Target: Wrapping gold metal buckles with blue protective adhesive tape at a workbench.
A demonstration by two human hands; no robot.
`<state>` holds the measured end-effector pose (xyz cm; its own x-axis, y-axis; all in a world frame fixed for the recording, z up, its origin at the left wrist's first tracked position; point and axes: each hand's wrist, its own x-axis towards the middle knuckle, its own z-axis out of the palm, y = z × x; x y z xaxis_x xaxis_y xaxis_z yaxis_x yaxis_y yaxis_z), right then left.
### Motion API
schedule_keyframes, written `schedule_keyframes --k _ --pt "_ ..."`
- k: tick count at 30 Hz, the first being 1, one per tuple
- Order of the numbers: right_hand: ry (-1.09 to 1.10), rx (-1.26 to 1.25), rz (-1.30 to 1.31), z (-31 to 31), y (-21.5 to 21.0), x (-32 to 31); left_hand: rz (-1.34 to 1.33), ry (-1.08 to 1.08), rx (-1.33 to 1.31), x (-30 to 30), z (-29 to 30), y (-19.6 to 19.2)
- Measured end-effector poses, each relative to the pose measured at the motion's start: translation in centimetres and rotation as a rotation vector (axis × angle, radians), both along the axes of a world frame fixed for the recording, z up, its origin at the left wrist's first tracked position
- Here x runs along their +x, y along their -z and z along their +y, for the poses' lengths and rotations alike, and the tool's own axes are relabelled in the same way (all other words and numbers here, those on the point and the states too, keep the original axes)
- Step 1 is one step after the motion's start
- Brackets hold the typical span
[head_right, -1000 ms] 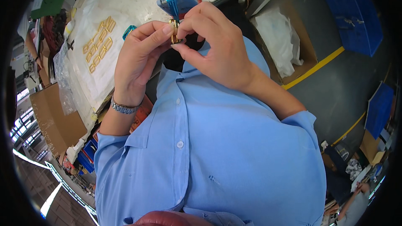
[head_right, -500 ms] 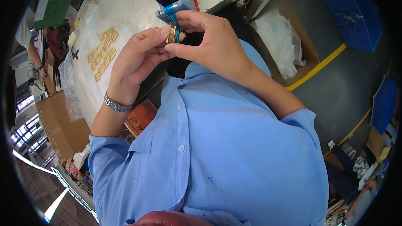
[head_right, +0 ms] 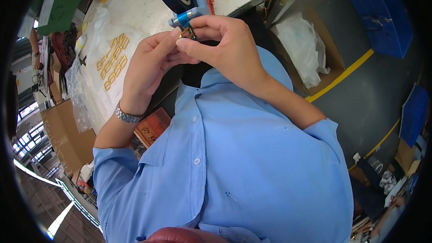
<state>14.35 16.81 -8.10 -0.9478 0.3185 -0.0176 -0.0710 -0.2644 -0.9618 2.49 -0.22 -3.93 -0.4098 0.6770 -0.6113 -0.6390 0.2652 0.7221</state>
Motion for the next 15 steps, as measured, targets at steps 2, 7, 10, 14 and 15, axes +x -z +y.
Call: schedule_keyframes --k 2,7,10,14,15 --pt "0.007 -0.040 -0.033 0.3 0.2 0.1 0.646 0.062 -0.049 2.2 -0.4 -0.3" --pt "-0.007 -0.092 -0.100 0.6 -0.7 0.1 1.511 -0.208 0.118 5.4 0.3 2.4" --pt "-0.074 -0.165 -0.107 0.8 -1.3 0.2 1.698 -0.283 0.153 5.3 1.6 3.9" --pt "-0.121 -0.314 -0.191 0.8 -2.2 0.5 1.810 -0.325 0.145 4.9 2.1 4.4" --pt "-0.152 -0.333 -0.208 1.0 -2.4 0.6 1.809 -0.331 0.149 5.0 2.0 4.4"
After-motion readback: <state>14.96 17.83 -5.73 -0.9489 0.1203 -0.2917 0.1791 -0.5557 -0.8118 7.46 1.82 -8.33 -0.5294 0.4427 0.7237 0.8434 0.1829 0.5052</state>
